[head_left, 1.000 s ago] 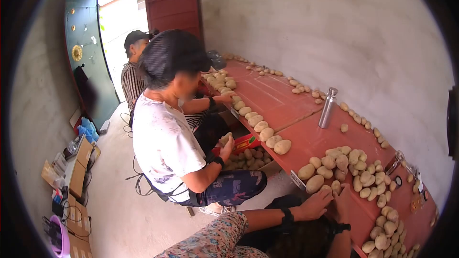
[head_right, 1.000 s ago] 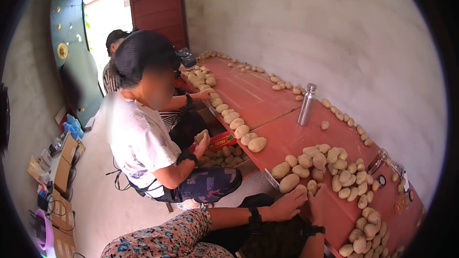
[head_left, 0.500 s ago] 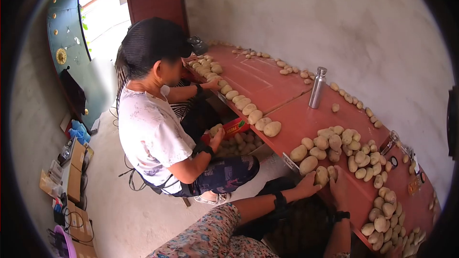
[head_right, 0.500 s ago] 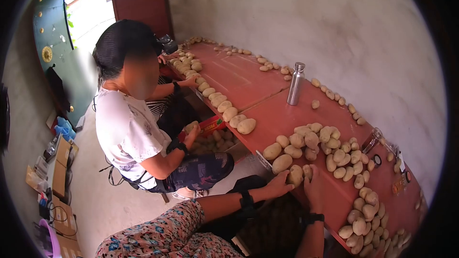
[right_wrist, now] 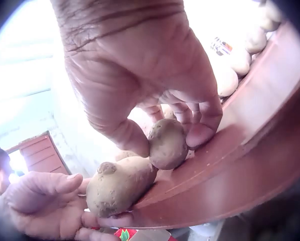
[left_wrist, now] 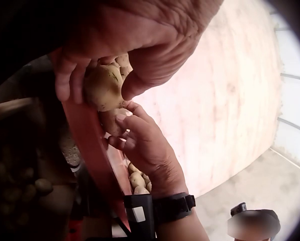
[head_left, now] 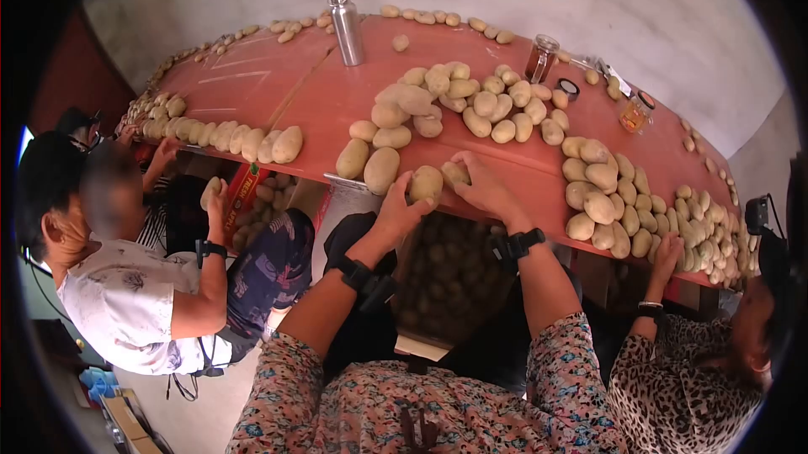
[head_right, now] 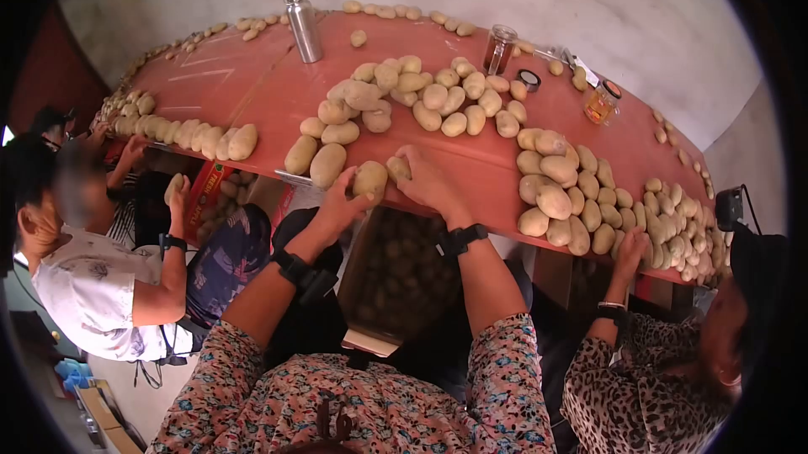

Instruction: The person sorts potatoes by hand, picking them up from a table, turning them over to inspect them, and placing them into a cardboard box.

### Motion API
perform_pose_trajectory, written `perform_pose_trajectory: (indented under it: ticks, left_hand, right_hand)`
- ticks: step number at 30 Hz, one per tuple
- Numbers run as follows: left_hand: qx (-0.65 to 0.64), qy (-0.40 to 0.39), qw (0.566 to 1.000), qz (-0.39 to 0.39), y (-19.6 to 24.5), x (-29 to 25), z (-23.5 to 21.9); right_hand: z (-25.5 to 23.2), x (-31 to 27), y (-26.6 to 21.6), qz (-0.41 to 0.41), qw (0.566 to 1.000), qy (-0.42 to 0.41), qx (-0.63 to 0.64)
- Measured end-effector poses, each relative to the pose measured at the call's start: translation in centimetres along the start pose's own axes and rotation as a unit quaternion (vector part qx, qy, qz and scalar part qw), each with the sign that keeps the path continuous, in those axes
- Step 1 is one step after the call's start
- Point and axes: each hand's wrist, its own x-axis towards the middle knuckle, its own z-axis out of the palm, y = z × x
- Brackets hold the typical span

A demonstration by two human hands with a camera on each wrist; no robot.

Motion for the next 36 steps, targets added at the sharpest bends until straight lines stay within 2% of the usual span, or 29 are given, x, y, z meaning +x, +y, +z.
perform_pose_trajectory:
  ticks: [3,5,6,7,10,12,14,16,18,19,20,21,22,23,24,25,26,27,28,29,31,32,34,36]
  left_hand:
    - [-0.007,0.01,1.0,0.022,-0.5,0.3,0.2]
    - [-0.015,0.004,0.999,0.033,-0.5,0.3,0.4]
    - [-0.008,-0.007,1.0,0.027,-0.1,0.2,0.5]
    - [0.023,0.014,1.0,0.01,0.3,0.1,0.7]
    - [-0.014,0.013,1.0,-0.022,0.1,0.3,1.3]
    - [-0.016,0.03,0.999,-0.023,0.8,0.1,1.4]
    - [-0.015,0.015,1.0,-0.011,0.8,0.0,1.3]
    - [-0.022,0.0,1.0,-0.002,0.2,0.0,1.2]
    - [0.106,-0.022,0.99,0.091,-0.1,-0.3,0.8]
    - [0.103,-0.021,0.991,0.087,0.0,-0.7,0.5]
    - [0.099,-0.065,0.99,0.07,0.2,-1.0,0.1]
    - [0.095,-0.108,0.988,0.054,0.7,-1.3,-0.3]
    - [0.097,-0.106,0.988,0.05,0.9,-1.5,-0.6]
    - [0.122,-0.157,0.98,0.03,1.0,-1.7,-1.0]
    - [0.147,-0.207,0.967,0.009,1.0,-1.7,-1.3]
    - [0.148,-0.205,0.967,0.007,0.2,-1.4,-1.6]
    - [0.208,-0.246,0.945,0.058,-1.3,-0.8,-1.8]
    - [0.266,-0.286,0.914,0.108,-2.1,-0.5,-1.9]
    - [0.313,-0.293,0.902,0.048,-1.6,-1.0,-1.3]
    - [0.314,-0.296,0.901,0.048,-1.9,-0.9,-1.2]
    - [0.445,-0.303,0.833,0.128,-2.7,-0.6,-1.1]
    - [0.443,-0.305,0.833,0.128,-2.8,-0.6,-0.9]
    - [0.422,-0.219,0.87,0.126,-1.5,-1.3,-0.5]
    - [0.399,-0.235,0.88,0.106,-1.2,-1.3,-0.6]
  right_hand:
    - [-0.5,-0.2,-1.4,0.04,0.999,-0.026,-0.012]
    - [0.4,-0.3,0.5,-0.102,0.993,0.016,-0.055]
    - [0.5,-0.7,0.3,-0.075,0.994,0.013,-0.074]
    - [0.3,-1.3,-0.5,-0.047,0.994,0.007,-0.096]
    - [-0.1,-1.8,-1.9,0.018,0.995,-0.011,-0.096]
    - [-0.3,-2.2,-1.7,0.01,0.995,-0.009,-0.097]
    - [-0.6,-2.6,-1.7,0.003,0.995,-0.003,-0.099]
    - [-1.5,-3.4,-2.1,0.013,0.994,-0.04,-0.104]
    - [-2.3,-4.4,-2.5,0.004,0.993,-0.055,-0.105]
    - [-2.4,-5.0,-2.6,-0.006,0.992,-0.07,-0.102]
    - [-2.5,-5.5,-2.5,-0.006,0.992,-0.074,-0.101]
    - [-2.7,-6.0,-2.6,-0.042,0.991,-0.081,-0.097]
    - [-2.7,-6.2,-2.8,-0.079,0.989,-0.087,-0.092]
    - [-2.6,-6.4,-3.1,-0.08,0.989,-0.089,-0.088]
    - [-2.7,-6.7,-4.2,-0.063,0.978,-0.157,-0.12]
    - [-2.7,-6.9,-4.9,-0.046,0.962,-0.223,-0.152]
    - [-2.1,-7.2,-5.0,-0.047,0.962,-0.223,-0.151]
    - [-1.2,-7.7,-4.8,-0.026,0.95,-0.263,-0.168]
    - [-0.4,-8.0,-4.3,-0.004,0.935,-0.302,-0.183]
    - [0.8,-8.0,-3.4,0.0,0.936,-0.302,-0.181]
    - [2.8,-7.8,-1.4,-0.018,0.922,-0.299,-0.245]
    - [3.2,-7.6,-0.5,-0.016,0.922,-0.301,-0.245]
    - [3.6,-7.3,0.2,-0.042,0.915,-0.264,-0.302]
    - [3.7,-7.2,0.5,-0.04,0.909,-0.262,-0.321]
